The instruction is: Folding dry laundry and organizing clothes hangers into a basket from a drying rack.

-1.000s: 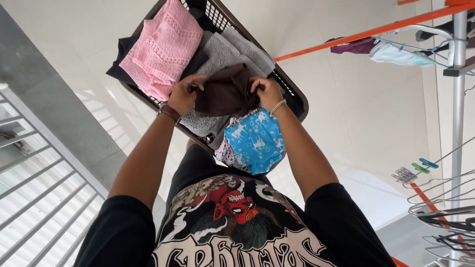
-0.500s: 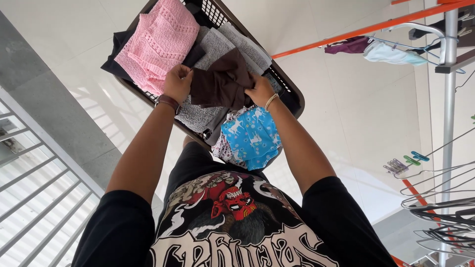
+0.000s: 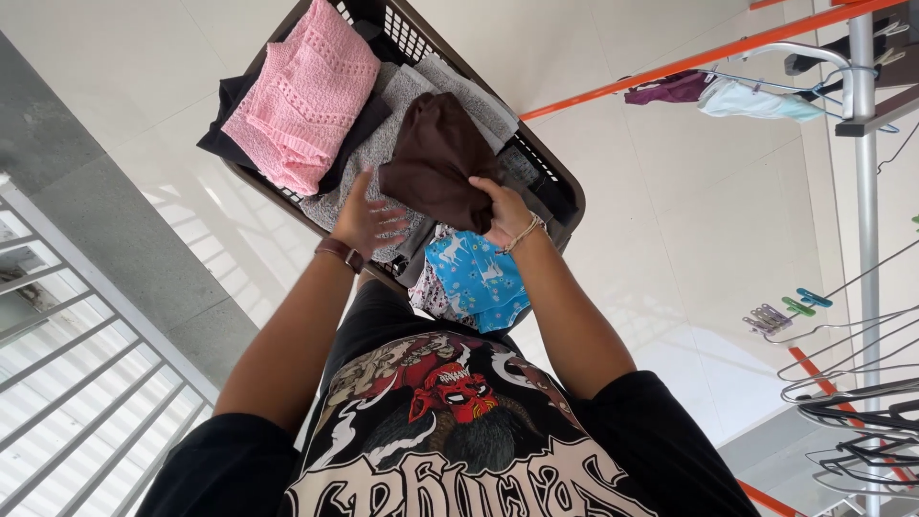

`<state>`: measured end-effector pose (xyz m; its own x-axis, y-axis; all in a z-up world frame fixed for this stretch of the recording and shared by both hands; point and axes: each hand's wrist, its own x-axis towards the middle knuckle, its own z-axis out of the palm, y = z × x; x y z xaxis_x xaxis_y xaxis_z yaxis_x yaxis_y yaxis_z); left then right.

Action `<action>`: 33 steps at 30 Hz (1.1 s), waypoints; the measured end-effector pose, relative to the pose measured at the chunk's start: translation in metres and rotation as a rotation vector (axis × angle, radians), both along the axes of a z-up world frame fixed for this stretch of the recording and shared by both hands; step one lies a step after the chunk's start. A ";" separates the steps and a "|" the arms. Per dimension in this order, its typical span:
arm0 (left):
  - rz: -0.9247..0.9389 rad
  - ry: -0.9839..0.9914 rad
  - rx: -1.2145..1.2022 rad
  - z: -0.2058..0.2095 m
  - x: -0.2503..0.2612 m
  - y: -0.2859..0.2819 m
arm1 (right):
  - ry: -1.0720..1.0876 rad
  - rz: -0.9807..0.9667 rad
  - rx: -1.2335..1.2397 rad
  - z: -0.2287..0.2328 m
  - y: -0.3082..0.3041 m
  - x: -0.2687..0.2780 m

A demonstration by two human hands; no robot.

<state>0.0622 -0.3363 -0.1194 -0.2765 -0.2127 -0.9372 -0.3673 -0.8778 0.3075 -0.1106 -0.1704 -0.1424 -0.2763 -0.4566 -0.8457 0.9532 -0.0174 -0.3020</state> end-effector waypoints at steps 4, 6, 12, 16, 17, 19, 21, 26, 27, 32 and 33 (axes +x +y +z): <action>-0.056 0.261 0.198 0.034 -0.015 0.028 | 0.107 0.049 -0.144 -0.007 0.016 0.019; -0.031 0.374 0.230 0.010 -0.021 0.038 | 0.124 0.062 -0.198 -0.015 0.023 0.027; 0.372 0.527 -0.151 0.005 -0.042 0.037 | 0.078 0.070 -0.448 -0.039 0.035 0.044; 0.466 0.428 -0.133 0.006 -0.046 0.034 | 0.051 -0.039 -0.527 -0.058 0.036 0.057; 0.472 0.380 -0.109 0.002 -0.045 0.034 | 0.023 -0.068 -0.546 -0.066 0.037 0.061; 0.423 0.352 -0.163 0.003 -0.041 0.037 | -0.037 -0.104 -0.505 -0.043 0.022 0.062; 0.371 0.321 -0.218 0.008 -0.037 0.039 | -0.100 -0.142 -0.465 -0.029 0.013 0.066; 0.420 0.485 -0.300 0.044 -0.034 0.034 | -0.164 -0.252 -0.355 -0.022 0.004 0.072; 0.420 0.483 -0.302 0.043 -0.032 0.034 | -0.167 -0.252 -0.356 -0.008 -0.004 0.071; 0.498 0.600 -0.110 0.058 -0.024 0.026 | -0.218 -0.306 -0.329 0.016 -0.029 0.055; 0.500 0.597 -0.111 0.048 -0.021 0.019 | -0.222 -0.304 -0.327 0.010 -0.028 0.045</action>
